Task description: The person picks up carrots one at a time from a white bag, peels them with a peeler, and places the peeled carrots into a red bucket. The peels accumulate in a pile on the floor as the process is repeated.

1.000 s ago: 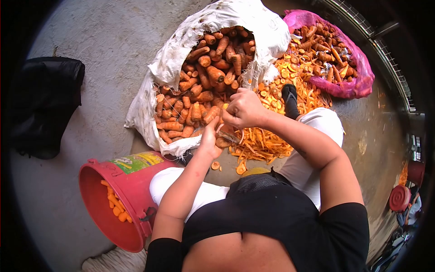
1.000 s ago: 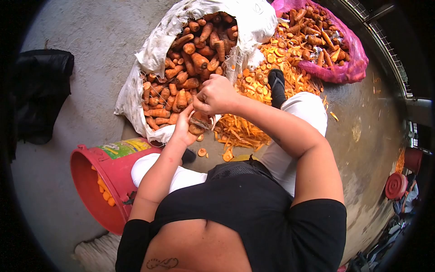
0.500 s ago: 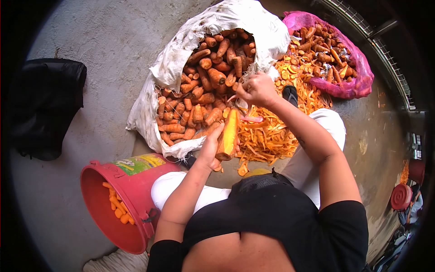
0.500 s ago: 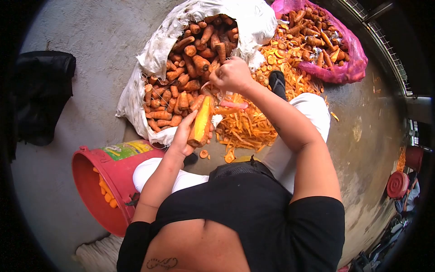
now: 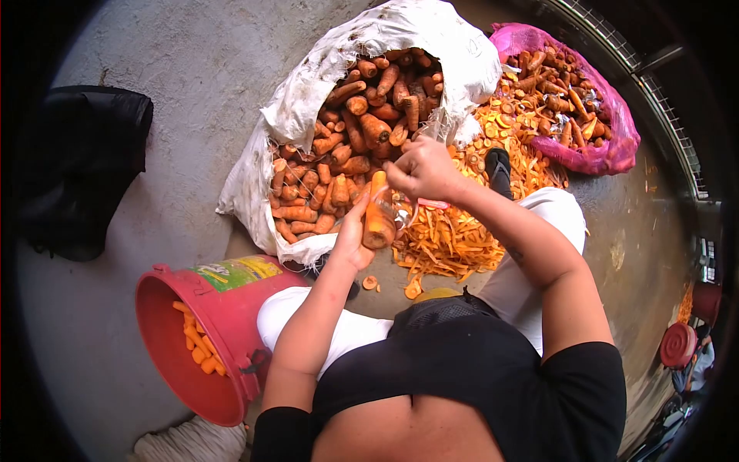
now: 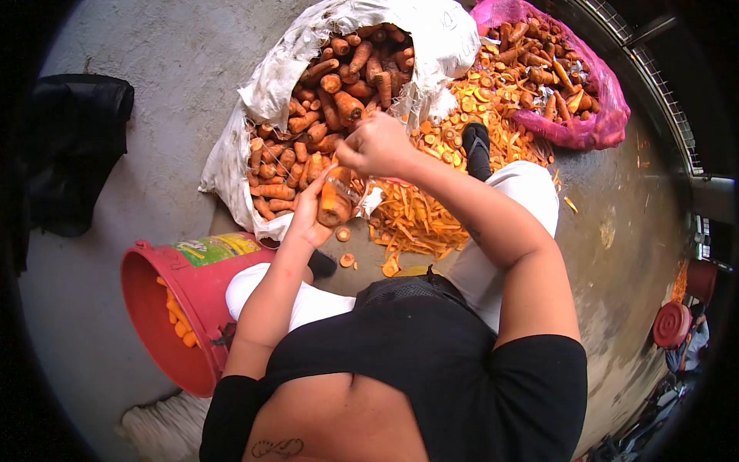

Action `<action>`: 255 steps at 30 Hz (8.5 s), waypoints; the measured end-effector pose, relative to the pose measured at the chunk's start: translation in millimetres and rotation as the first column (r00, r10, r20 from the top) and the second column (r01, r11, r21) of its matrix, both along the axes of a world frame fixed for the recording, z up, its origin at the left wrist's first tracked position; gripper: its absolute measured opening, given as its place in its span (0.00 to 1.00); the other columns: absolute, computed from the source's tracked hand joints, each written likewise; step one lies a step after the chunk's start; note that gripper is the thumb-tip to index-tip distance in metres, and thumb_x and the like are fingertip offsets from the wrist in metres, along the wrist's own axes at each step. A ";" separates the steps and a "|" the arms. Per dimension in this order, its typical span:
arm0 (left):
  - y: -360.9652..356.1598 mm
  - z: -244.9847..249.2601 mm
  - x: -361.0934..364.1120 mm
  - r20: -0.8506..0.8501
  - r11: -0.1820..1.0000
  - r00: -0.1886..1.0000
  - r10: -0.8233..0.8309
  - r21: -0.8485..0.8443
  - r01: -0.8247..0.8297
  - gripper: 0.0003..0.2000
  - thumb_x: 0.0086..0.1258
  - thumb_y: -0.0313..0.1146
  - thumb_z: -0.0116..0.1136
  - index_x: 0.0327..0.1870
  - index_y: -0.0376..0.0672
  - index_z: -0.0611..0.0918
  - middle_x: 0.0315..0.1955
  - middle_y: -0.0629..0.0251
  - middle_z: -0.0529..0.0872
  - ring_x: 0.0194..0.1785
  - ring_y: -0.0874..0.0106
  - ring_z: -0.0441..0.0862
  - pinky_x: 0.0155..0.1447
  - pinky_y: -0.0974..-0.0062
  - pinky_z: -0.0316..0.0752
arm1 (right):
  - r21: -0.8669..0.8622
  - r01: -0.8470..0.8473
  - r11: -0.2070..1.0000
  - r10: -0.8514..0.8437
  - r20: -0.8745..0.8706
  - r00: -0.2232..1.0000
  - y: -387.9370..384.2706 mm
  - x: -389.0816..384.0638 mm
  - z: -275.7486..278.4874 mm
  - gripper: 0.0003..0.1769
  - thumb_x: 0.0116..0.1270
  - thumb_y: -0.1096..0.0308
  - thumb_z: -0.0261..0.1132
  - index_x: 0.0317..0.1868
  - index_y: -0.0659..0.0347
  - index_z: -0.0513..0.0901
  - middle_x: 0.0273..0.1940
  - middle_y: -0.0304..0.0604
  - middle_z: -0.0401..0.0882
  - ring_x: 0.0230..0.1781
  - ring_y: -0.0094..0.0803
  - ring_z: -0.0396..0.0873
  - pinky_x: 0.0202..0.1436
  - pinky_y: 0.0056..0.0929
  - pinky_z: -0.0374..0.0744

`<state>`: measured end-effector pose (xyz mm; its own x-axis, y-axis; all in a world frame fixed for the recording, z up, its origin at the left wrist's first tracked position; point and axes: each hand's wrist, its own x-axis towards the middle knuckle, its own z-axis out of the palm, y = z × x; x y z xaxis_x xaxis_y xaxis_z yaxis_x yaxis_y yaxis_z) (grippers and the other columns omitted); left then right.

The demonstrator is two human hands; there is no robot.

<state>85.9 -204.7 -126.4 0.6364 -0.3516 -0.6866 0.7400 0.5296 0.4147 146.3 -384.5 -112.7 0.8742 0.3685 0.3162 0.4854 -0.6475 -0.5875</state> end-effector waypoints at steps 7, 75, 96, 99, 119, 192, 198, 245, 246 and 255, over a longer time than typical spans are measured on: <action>4.0 -40.0 3.2 -0.079 0.997 0.996 -0.033 -0.073 0.028 0.18 0.75 0.45 0.45 0.53 0.40 0.75 0.45 0.58 0.83 0.48 0.65 0.83 0.53 0.63 0.80 | 0.065 -0.110 0.992 0.106 0.068 0.992 8.8 -11.0 -6.0 0.18 0.54 0.63 0.63 0.08 0.55 0.75 0.12 0.40 0.70 0.17 0.38 0.69 0.27 0.35 0.67; 5.8 -18.4 0.6 0.071 0.998 0.996 -0.059 0.038 0.057 0.17 0.76 0.45 0.43 0.47 0.41 0.78 0.36 0.64 0.85 0.37 0.73 0.84 0.38 0.72 0.81 | 0.131 -0.140 0.981 0.126 0.112 0.986 15.7 -4.1 -9.0 0.19 0.53 0.64 0.62 0.07 0.55 0.73 0.11 0.40 0.71 0.15 0.37 0.70 0.25 0.35 0.67; 19.8 23.9 -15.8 0.260 0.959 0.936 -0.235 -0.094 0.267 0.23 0.77 0.49 0.39 0.58 0.38 0.71 0.36 0.56 0.81 0.33 0.68 0.83 0.31 0.72 0.80 | -0.308 0.308 0.900 -0.372 -0.176 0.911 -31.3 34.5 -10.3 0.21 0.59 0.53 0.58 0.15 0.56 0.84 0.17 0.50 0.78 0.20 0.45 0.80 0.31 0.38 0.79; 19.2 27.3 -4.6 0.207 0.977 0.973 -0.103 -0.164 0.138 0.24 0.77 0.49 0.40 0.59 0.37 0.71 0.38 0.56 0.81 0.35 0.68 0.83 0.36 0.72 0.82 | -0.297 0.437 0.849 -0.480 -0.089 0.872 -33.8 45.7 -8.8 0.24 0.61 0.51 0.56 0.17 0.59 0.84 0.16 0.49 0.79 0.18 0.45 0.80 0.28 0.37 0.79; -3.3 -14.5 19.4 -0.046 0.997 0.997 0.058 0.045 -0.056 0.17 0.75 0.48 0.43 0.45 0.44 0.78 0.32 0.68 0.84 0.35 0.74 0.83 0.38 0.73 0.81 | -0.024 -0.115 0.993 0.117 0.203 0.972 22.4 8.1 0.5 0.18 0.52 0.64 0.63 0.07 0.55 0.75 0.09 0.39 0.67 0.15 0.35 0.68 0.26 0.34 0.67; 18.0 11.0 1.1 0.100 0.956 0.995 0.011 -0.291 0.018 0.23 0.78 0.49 0.38 0.56 0.37 0.71 0.41 0.54 0.81 0.40 0.65 0.83 0.47 0.64 0.82 | -0.056 0.311 0.949 -0.313 -0.295 0.903 -20.1 41.4 6.7 0.22 0.66 0.55 0.56 0.19 0.53 0.87 0.11 0.34 0.77 0.08 0.19 0.71 0.11 0.27 0.66; 9.9 -7.8 11.7 -0.032 0.979 0.991 0.128 -0.157 -0.131 0.17 0.77 0.46 0.41 0.54 0.44 0.73 0.40 0.64 0.82 0.42 0.70 0.83 0.45 0.70 0.81 | 0.015 -0.068 0.998 0.067 0.021 0.997 17.0 13.8 20.6 0.18 0.60 0.63 0.61 0.13 0.52 0.83 0.10 0.35 0.71 0.13 0.31 0.66 0.26 0.33 0.68; 8.0 -7.7 15.8 -0.026 0.990 0.999 0.039 -0.135 -0.042 0.20 0.77 0.49 0.42 0.59 0.44 0.72 0.42 0.64 0.80 0.41 0.72 0.81 0.44 0.69 0.80 | 0.068 -0.080 0.994 0.070 0.143 0.987 4.5 18.3 9.5 0.17 0.59 0.62 0.61 0.13 0.53 0.82 0.10 0.37 0.71 0.15 0.34 0.70 0.30 0.33 0.70; 0.3 6.3 18.5 -0.106 0.993 0.991 0.088 -0.069 -0.095 0.18 0.77 0.48 0.41 0.56 0.46 0.73 0.41 0.66 0.81 0.41 0.73 0.81 0.44 0.70 0.80 | 0.083 -0.069 0.994 0.058 0.127 0.990 8.2 17.3 6.6 0.18 0.58 0.61 0.62 0.11 0.53 0.80 0.11 0.37 0.71 0.16 0.36 0.70 0.29 0.34 0.68; -0.2 -35.6 15.0 -0.077 0.998 0.996 0.047 -0.042 -0.050 0.20 0.76 0.46 0.43 0.51 0.38 0.76 0.43 0.61 0.83 0.47 0.67 0.82 0.53 0.67 0.79 | -0.009 -0.120 0.993 0.120 0.158 0.980 14.4 3.4 0.5 0.19 0.54 0.65 0.64 0.07 0.55 0.73 0.10 0.36 0.69 0.14 0.33 0.64 0.26 0.32 0.63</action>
